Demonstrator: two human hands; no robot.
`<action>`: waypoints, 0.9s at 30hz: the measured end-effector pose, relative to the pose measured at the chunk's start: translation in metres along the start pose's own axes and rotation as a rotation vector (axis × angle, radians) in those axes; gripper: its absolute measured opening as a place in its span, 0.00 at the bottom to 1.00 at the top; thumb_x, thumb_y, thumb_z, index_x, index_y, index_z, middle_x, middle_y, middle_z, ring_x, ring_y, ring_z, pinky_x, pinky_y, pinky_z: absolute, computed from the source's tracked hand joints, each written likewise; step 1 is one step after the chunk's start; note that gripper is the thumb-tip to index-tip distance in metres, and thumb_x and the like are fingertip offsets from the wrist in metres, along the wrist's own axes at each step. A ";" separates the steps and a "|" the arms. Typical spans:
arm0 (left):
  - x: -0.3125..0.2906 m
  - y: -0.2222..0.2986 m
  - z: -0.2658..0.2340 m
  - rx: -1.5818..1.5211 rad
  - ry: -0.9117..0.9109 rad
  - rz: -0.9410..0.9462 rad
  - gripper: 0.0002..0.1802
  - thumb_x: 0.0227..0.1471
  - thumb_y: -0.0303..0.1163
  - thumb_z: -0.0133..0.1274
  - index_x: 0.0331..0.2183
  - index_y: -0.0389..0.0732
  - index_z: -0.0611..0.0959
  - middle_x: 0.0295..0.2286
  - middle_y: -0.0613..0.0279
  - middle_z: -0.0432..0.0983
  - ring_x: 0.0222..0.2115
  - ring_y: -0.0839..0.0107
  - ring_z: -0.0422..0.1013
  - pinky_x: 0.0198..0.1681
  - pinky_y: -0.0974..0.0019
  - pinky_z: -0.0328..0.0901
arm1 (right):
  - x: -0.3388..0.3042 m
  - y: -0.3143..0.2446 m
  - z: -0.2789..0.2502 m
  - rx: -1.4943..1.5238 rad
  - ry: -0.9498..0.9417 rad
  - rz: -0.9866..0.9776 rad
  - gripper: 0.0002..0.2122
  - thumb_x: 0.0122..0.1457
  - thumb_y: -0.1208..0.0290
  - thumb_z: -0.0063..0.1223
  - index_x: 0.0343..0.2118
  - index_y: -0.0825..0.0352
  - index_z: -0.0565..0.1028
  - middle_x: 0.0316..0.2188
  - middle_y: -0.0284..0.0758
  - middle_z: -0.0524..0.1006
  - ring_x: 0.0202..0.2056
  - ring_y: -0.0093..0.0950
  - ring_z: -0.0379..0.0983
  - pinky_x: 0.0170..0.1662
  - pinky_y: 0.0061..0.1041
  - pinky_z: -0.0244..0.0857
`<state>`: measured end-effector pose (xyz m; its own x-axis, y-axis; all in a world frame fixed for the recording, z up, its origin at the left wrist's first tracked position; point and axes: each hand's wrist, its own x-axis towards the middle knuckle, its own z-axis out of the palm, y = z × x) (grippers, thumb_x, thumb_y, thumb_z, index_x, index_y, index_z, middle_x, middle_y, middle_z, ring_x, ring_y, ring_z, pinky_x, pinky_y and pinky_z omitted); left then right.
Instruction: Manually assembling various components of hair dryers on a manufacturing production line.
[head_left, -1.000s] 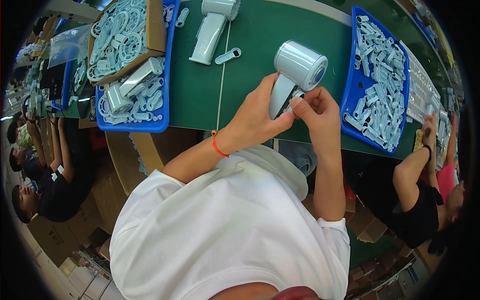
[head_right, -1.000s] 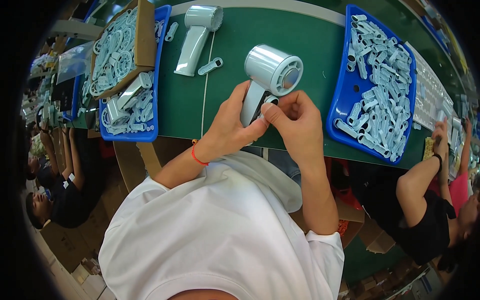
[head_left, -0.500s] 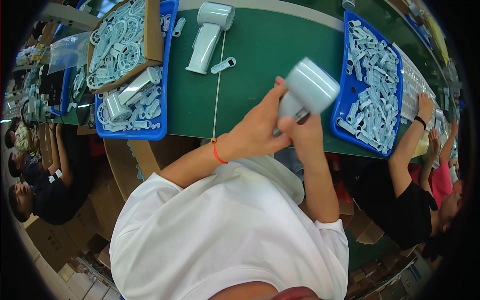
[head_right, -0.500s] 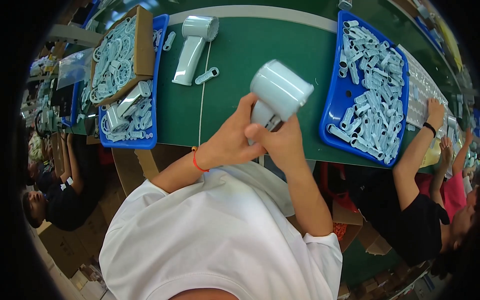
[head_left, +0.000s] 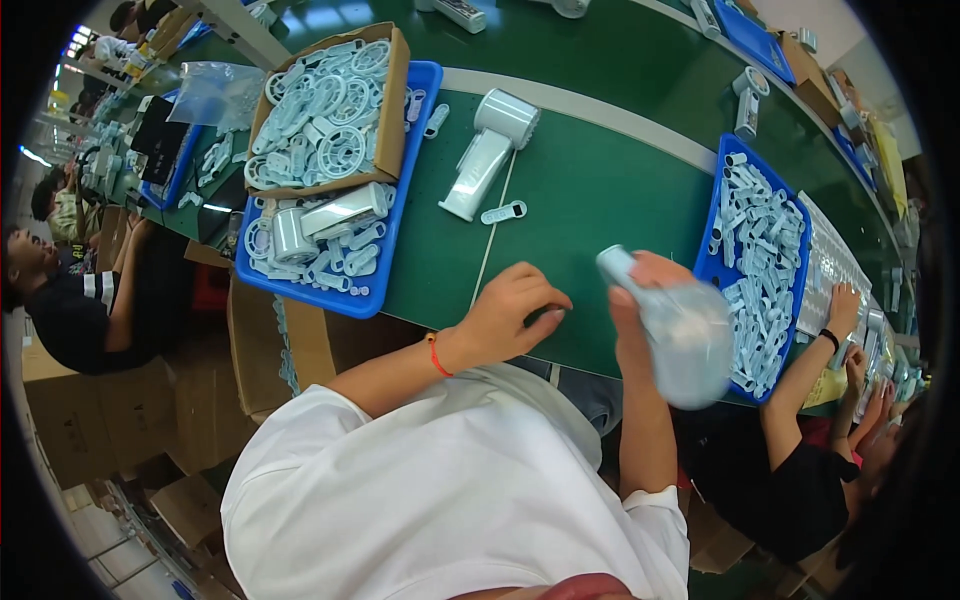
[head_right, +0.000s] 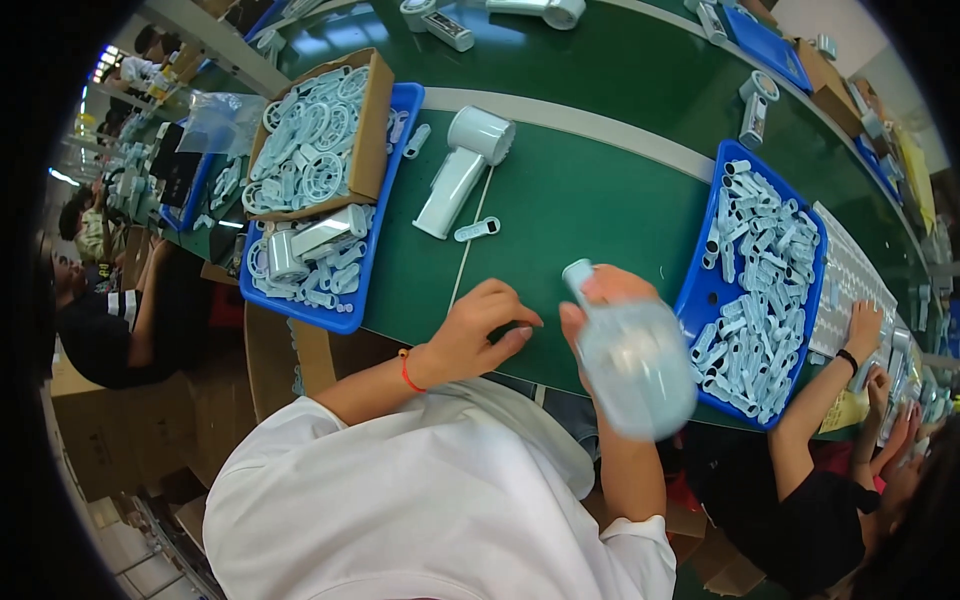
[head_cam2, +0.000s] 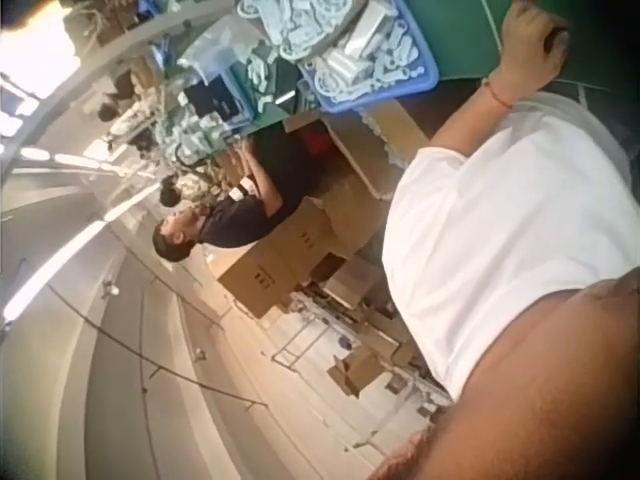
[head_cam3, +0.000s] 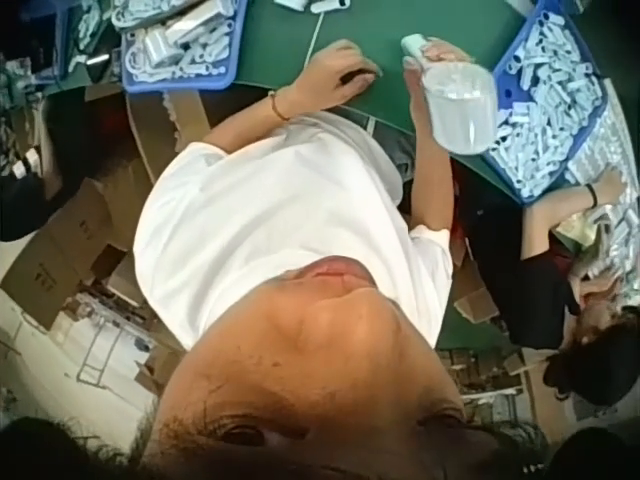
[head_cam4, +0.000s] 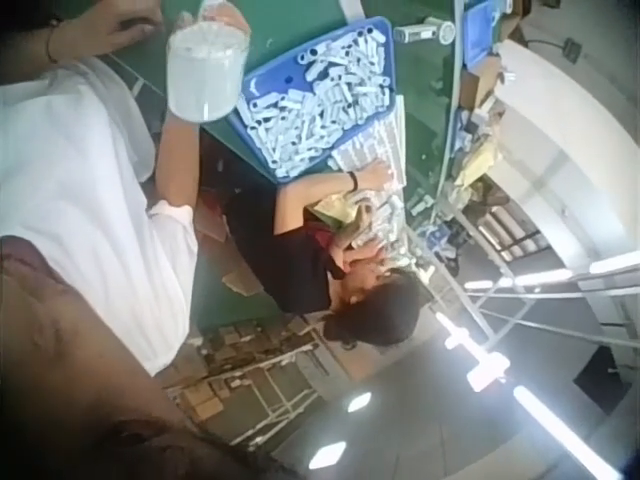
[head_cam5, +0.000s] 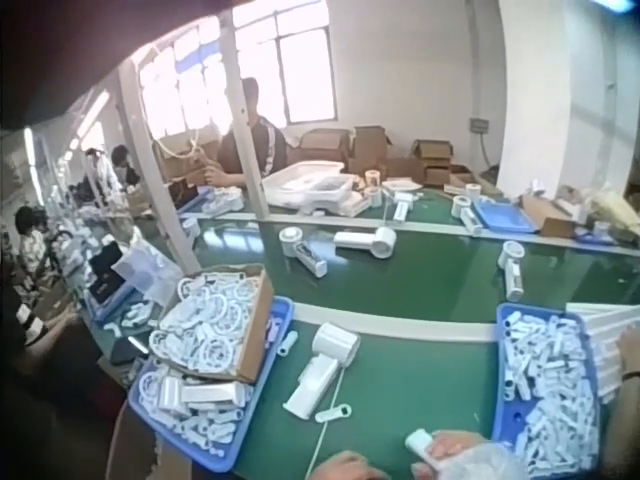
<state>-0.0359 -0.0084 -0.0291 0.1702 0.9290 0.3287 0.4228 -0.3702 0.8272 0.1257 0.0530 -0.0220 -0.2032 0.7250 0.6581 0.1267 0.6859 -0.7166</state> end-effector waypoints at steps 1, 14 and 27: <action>-0.003 0.002 0.004 -0.019 0.045 0.067 0.04 0.41 0.23 0.54 0.26 0.39 0.79 0.18 0.62 0.68 0.22 0.64 0.64 0.26 0.65 0.61 | -0.015 0.011 -0.005 -0.333 -0.160 0.008 0.13 0.49 0.68 0.60 0.34 0.66 0.70 0.29 0.32 0.71 0.30 0.27 0.67 0.38 0.26 0.62; 0.030 0.016 -0.003 0.690 -0.101 0.246 0.27 0.31 0.37 0.63 0.38 0.40 0.77 0.36 0.64 0.70 0.41 0.62 0.64 0.47 0.56 0.55 | -0.005 -0.022 -0.035 -0.503 -0.619 0.280 0.26 0.44 0.77 0.56 0.49 0.69 0.65 0.45 0.41 0.68 0.46 0.40 0.63 0.48 0.33 0.57; 0.034 0.004 0.002 0.707 -0.081 0.368 0.22 0.32 0.37 0.61 0.33 0.40 0.78 0.30 0.65 0.71 0.35 0.62 0.65 0.39 0.57 0.59 | -0.030 -0.009 -0.030 -0.620 -0.428 0.036 0.21 0.45 0.74 0.55 0.45 0.69 0.69 0.41 0.40 0.70 0.42 0.39 0.66 0.45 0.33 0.58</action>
<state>-0.0267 0.0219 -0.0154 0.4616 0.7538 0.4676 0.7860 -0.5920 0.1784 0.1594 0.0270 -0.0289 -0.5321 0.7468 0.3989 0.6377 0.6634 -0.3914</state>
